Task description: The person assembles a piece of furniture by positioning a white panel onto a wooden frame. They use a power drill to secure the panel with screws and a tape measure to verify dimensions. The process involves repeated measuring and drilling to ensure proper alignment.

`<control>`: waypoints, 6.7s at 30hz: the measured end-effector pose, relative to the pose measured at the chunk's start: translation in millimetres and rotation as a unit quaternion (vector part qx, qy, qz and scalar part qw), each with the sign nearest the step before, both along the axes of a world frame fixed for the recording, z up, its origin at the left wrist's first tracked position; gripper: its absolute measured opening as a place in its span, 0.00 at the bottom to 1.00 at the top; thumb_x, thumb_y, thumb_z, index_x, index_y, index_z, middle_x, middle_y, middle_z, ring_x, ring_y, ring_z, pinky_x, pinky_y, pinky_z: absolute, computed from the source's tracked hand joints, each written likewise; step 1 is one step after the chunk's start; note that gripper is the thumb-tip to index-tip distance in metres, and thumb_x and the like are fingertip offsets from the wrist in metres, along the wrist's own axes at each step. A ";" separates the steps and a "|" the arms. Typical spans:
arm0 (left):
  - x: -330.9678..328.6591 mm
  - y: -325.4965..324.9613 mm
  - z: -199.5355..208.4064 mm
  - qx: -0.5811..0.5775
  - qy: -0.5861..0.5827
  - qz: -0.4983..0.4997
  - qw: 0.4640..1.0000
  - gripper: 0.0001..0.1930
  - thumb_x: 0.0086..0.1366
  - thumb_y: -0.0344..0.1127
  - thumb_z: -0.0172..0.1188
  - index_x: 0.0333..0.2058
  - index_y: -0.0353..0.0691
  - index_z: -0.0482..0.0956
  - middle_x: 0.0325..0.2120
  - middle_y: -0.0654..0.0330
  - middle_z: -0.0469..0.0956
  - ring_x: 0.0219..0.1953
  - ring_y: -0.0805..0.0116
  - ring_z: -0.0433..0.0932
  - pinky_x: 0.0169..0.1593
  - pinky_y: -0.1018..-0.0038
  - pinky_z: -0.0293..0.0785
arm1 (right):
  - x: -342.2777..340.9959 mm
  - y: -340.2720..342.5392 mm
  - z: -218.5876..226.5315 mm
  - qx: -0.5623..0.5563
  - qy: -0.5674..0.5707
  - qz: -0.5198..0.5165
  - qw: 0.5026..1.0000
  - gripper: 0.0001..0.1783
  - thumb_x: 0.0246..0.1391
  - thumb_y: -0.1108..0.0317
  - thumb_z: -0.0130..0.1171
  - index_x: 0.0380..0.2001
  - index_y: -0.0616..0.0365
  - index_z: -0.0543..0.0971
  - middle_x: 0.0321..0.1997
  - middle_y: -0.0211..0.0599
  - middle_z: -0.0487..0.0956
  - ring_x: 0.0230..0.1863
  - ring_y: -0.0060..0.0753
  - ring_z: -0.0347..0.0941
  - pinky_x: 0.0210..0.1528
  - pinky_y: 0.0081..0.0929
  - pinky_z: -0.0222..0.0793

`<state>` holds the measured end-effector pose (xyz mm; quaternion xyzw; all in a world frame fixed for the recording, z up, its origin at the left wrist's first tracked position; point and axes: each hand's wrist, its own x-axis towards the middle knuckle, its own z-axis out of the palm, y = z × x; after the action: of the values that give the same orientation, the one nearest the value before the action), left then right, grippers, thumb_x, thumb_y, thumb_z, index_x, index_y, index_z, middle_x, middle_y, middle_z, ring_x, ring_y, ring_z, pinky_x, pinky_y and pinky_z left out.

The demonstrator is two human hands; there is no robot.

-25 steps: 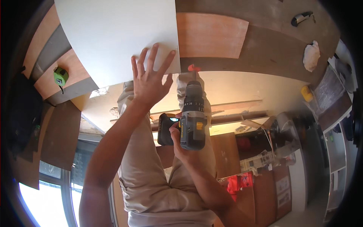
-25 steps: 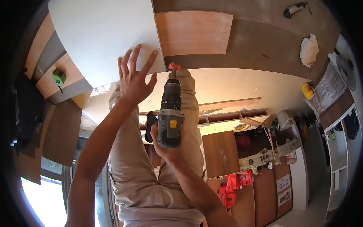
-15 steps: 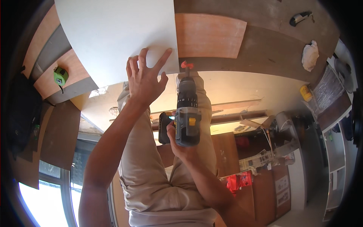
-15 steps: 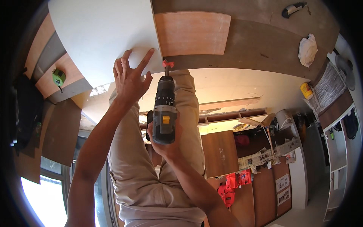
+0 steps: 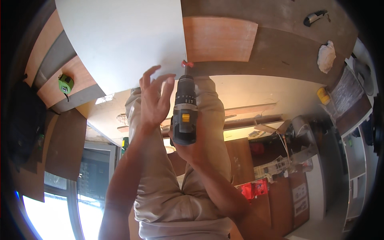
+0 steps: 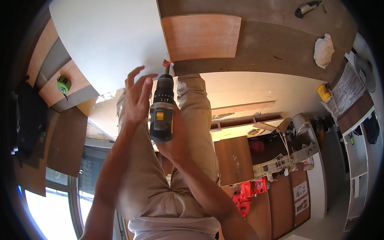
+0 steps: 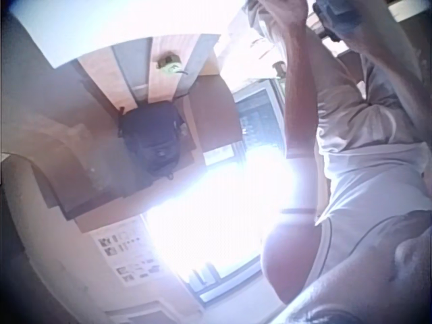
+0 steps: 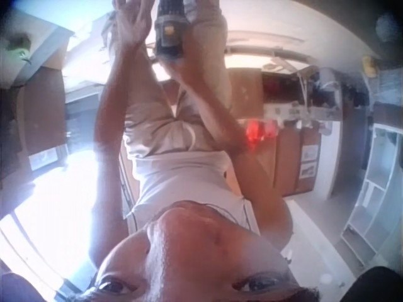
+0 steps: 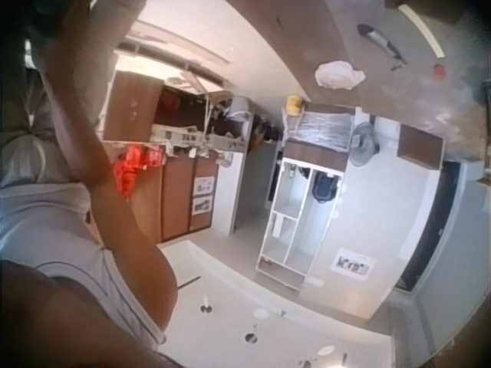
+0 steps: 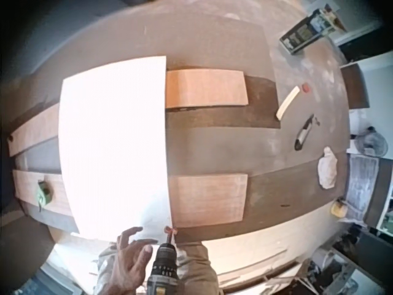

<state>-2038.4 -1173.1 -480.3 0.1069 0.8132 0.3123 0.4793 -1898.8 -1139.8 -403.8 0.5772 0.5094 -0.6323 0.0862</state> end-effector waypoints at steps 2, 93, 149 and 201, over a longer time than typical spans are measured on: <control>2.9 -1.6 5.3 0.042 -0.035 0.011 0.998 0.21 0.72 0.50 0.57 0.48 0.39 0.86 0.63 0.46 0.66 0.63 0.46 0.63 0.65 0.53 0.61 | -9.0 4.1 -1.5 0.019 0.010 -0.002 1.000 0.45 0.49 0.74 0.71 0.68 0.64 0.60 0.48 0.46 0.81 0.46 0.43 0.82 0.47 0.36 0.78; -54.2 63.9 69.0 0.007 -0.283 0.114 0.952 0.29 0.64 0.37 0.56 0.61 0.27 0.71 0.48 0.50 0.80 0.49 0.65 0.79 0.57 0.72 0.73 | -72.8 51.5 11.5 0.038 -0.010 -0.056 0.998 0.37 0.50 0.73 0.71 0.62 0.63 0.67 0.48 0.49 0.83 0.49 0.46 0.84 0.48 0.35 0.78; -30.6 92.1 87.2 -0.085 -0.082 0.084 0.989 0.18 0.61 0.30 0.60 0.46 0.20 0.76 0.39 0.45 0.79 0.37 0.57 0.82 0.40 0.66 0.82 | -71.4 71.9 28.0 0.062 -0.120 0.106 0.985 0.32 0.47 0.65 0.68 0.55 0.64 0.70 0.38 0.50 0.85 0.40 0.52 0.85 0.43 0.46 0.81; -20.5 89.8 86.4 -0.095 -0.086 0.061 0.990 0.21 0.61 0.32 0.60 0.48 0.20 0.77 0.41 0.46 0.79 0.41 0.57 0.81 0.44 0.65 0.79 | -60.9 62.1 18.4 0.039 -0.122 0.088 0.988 0.33 0.46 0.66 0.70 0.55 0.60 0.69 0.41 0.49 0.84 0.42 0.54 0.85 0.43 0.49 0.81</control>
<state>-2058.9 -1083.2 -393.9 -0.0166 0.7999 0.2705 0.5354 -1959.7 -1077.7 -385.4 0.6057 0.5685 -0.5266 0.1804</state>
